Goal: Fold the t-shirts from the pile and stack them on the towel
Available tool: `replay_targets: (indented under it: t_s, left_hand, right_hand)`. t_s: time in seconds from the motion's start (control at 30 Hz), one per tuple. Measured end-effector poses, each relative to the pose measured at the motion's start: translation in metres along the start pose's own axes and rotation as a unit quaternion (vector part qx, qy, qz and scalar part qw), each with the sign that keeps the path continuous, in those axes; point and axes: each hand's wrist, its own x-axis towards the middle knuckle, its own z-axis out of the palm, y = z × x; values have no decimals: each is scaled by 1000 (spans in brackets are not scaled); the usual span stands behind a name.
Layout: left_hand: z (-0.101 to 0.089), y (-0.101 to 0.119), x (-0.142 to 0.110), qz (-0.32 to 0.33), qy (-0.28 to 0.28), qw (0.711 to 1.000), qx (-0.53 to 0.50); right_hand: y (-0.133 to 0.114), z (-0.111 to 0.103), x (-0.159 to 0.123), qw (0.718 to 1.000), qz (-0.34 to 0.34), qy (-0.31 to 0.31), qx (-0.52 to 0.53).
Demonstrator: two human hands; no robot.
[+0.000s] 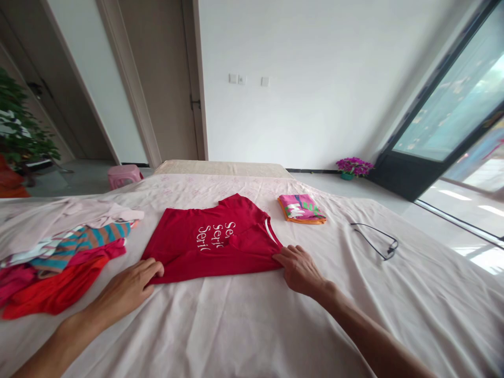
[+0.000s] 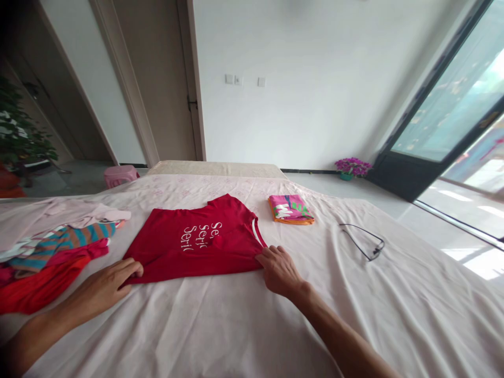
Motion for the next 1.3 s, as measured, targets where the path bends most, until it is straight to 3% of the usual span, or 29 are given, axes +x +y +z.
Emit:
replay_targets:
  t_s: [0.17, 0.27, 0.37, 0.47, 0.57, 0.77, 0.93, 1.1, 1.3]
  left_hand:
    - [-3, 37, 29, 21, 4, 999, -37]
    - [15, 65, 57, 70, 19, 997, -36]
    - [41, 76, 77, 99, 18, 995, -9]
    - [59, 60, 82, 76, 14, 997, 28]
    - [64, 30, 76, 27, 0, 998, 54]
    - [62, -18, 69, -115, 8, 990, 87]
    - [57, -42, 88, -196, 46, 978, 59]
    - [39, -61, 131, -220, 96, 971, -1]
    - [34, -92, 176, -274, 117, 954, 4]
  right_hand:
    - [-20, -11, 24, 995, -3, 40, 94]
    - [-36, 7, 59, 993, -29, 42, 109]
    - [-43, 38, 89, 995, -34, 18, 88]
    - [-33, 64, 102, 998, -32, 26, 53]
    - [-11, 75, 103, 999, -17, 41, 19]
    - [21, 66, 101, 999, 39, 13, -20]
    - [39, 49, 111, 997, 71, 28, 7]
    - [53, 30, 160, 984, 159, 75, 34]
    - [61, 30, 247, 970, 220, 6, 103]
